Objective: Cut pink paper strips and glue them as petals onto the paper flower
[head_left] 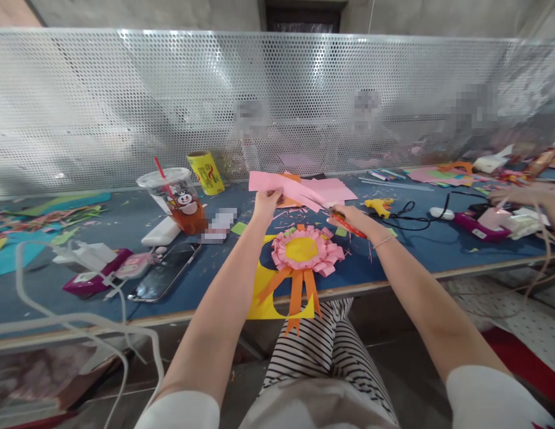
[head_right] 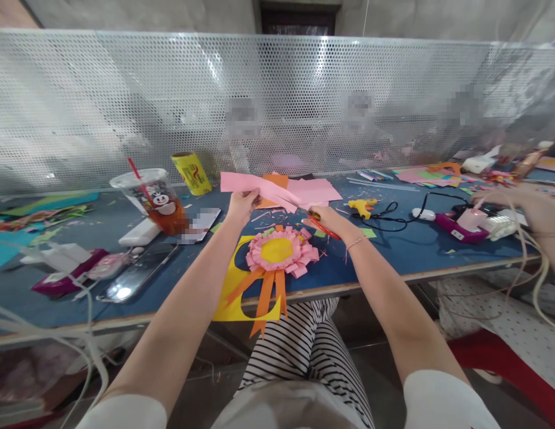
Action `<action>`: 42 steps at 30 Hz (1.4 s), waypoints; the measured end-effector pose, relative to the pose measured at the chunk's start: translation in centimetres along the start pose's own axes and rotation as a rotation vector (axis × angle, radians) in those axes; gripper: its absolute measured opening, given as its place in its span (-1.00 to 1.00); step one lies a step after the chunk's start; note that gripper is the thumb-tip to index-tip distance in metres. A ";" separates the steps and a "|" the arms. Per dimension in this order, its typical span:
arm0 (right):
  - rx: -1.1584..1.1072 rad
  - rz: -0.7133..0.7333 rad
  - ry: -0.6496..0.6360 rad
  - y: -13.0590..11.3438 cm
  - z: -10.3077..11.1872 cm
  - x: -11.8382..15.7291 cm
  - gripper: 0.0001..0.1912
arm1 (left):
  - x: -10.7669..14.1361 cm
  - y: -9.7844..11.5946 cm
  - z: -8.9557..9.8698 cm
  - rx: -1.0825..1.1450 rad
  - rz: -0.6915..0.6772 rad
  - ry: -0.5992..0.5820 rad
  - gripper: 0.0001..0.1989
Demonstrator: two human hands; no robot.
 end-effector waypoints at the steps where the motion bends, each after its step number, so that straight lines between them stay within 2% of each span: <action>1: 0.000 0.005 0.008 -0.1 0.0 0.0 -0.65 | 0.1 -0.1 0.0 -0.004 0.007 -0.003 -0.84; 10: -0.007 0.031 0.078 0.4 -0.1 -0.2 -0.58 | 0.2 0.1 0.0 -0.017 -0.003 -0.008 -0.84; 21: -0.067 0.038 0.065 0.3 0.0 -0.4 -0.58 | -0.1 0.1 0.1 -0.027 -0.005 0.001 -0.82; 28: -0.046 0.041 0.056 0.3 -0.1 -0.3 -0.57 | 0.6 0.0 -0.5 0.015 0.036 -0.037 -0.77; 34: -0.050 0.019 0.061 0.3 0.0 -0.3 -0.57 | 0.8 -0.6 -0.6 -0.060 0.056 -0.051 -0.71; 42: -0.034 0.045 0.056 -0.1 0.1 -0.1 -0.55 | 1.7 -0.3 -1.3 -0.136 0.009 -0.093 -0.80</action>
Point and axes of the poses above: each hand's wrist, its own x-axis away from the middle knuckle, its own z-axis out of the back of the hand, y = z × x, the point moved 10 cm from there along -x, towards the middle knuckle, and after that the axes turned 8 degrees about y, right-handed, at the moved point
